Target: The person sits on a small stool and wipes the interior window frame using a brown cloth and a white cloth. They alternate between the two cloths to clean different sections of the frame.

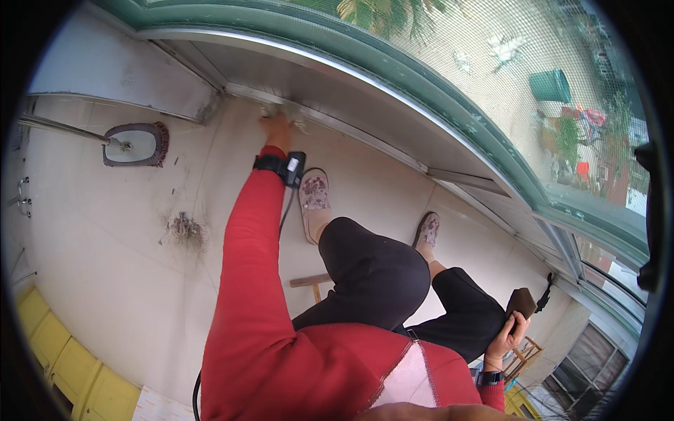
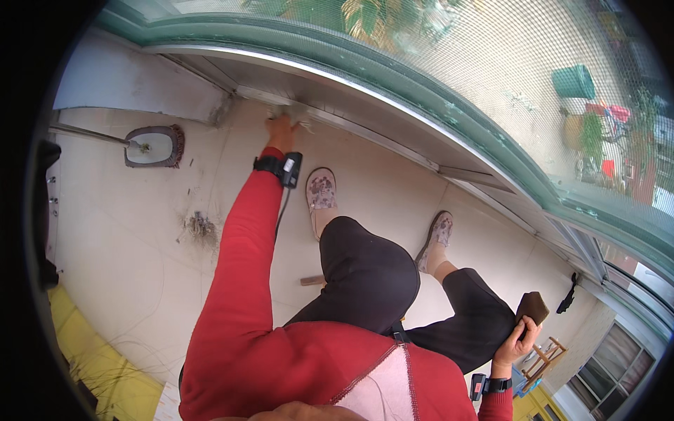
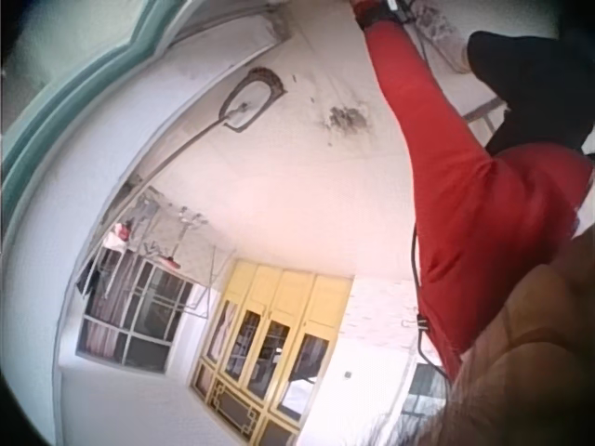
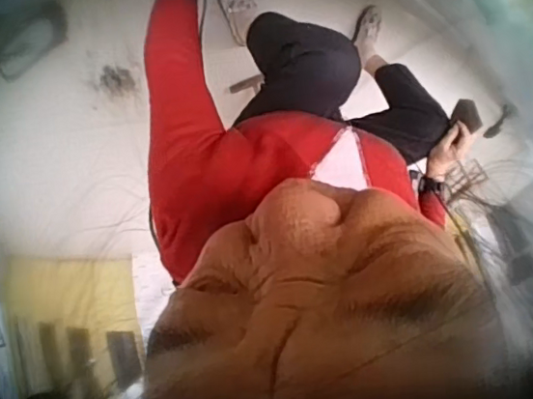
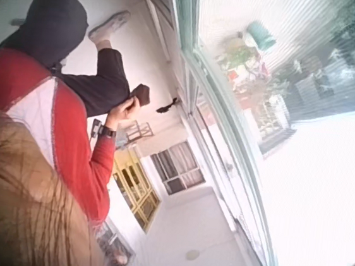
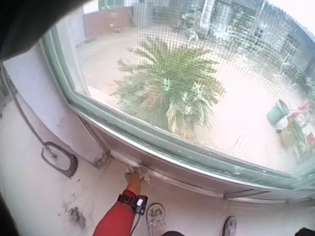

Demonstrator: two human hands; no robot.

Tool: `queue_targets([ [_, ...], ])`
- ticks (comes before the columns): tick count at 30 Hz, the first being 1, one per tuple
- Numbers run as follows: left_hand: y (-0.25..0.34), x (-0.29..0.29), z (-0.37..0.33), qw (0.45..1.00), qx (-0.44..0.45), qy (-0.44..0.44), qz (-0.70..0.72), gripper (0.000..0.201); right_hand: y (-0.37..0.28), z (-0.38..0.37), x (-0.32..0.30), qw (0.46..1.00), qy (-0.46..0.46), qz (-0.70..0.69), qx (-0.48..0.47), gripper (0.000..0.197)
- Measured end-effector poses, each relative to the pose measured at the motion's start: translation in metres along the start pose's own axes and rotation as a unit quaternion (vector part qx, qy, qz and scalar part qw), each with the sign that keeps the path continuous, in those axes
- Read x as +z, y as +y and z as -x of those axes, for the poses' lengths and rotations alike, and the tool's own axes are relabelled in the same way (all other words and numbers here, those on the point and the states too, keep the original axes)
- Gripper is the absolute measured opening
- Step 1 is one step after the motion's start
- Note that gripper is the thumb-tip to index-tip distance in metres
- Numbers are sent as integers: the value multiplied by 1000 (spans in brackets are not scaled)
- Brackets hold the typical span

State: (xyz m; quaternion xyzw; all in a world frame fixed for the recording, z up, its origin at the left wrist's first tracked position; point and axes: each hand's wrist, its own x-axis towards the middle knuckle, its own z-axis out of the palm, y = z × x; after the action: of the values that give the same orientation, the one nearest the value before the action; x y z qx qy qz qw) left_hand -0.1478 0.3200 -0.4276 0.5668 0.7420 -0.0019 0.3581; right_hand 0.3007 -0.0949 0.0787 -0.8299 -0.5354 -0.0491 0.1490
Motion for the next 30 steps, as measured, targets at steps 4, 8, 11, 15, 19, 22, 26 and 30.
queue_targets([
  [4,-43,-45,-29,991,66,85,-83,47,12,11,-4,1000,6,6,11,10],
  [8,-5,-68,-15,986,133,96,33,30,21,20,-6,999,24,5,26,10],
  [11,30,-85,10,985,90,70,128,28,24,24,-6,999,22,-4,41,9],
  [15,78,-121,60,730,-9,45,682,23,27,27,-6,999,29,-13,29,10],
  [19,107,-178,126,573,25,4,819,24,30,29,-7,999,35,-13,28,11],
  [22,95,-195,141,487,148,-138,850,29,31,33,-7,998,50,-19,41,11],
  [26,52,-118,82,548,115,27,828,32,31,41,-7,995,63,-23,74,12],
  [30,13,21,14,594,-74,23,800,34,32,46,-8,995,66,-14,72,12],
])
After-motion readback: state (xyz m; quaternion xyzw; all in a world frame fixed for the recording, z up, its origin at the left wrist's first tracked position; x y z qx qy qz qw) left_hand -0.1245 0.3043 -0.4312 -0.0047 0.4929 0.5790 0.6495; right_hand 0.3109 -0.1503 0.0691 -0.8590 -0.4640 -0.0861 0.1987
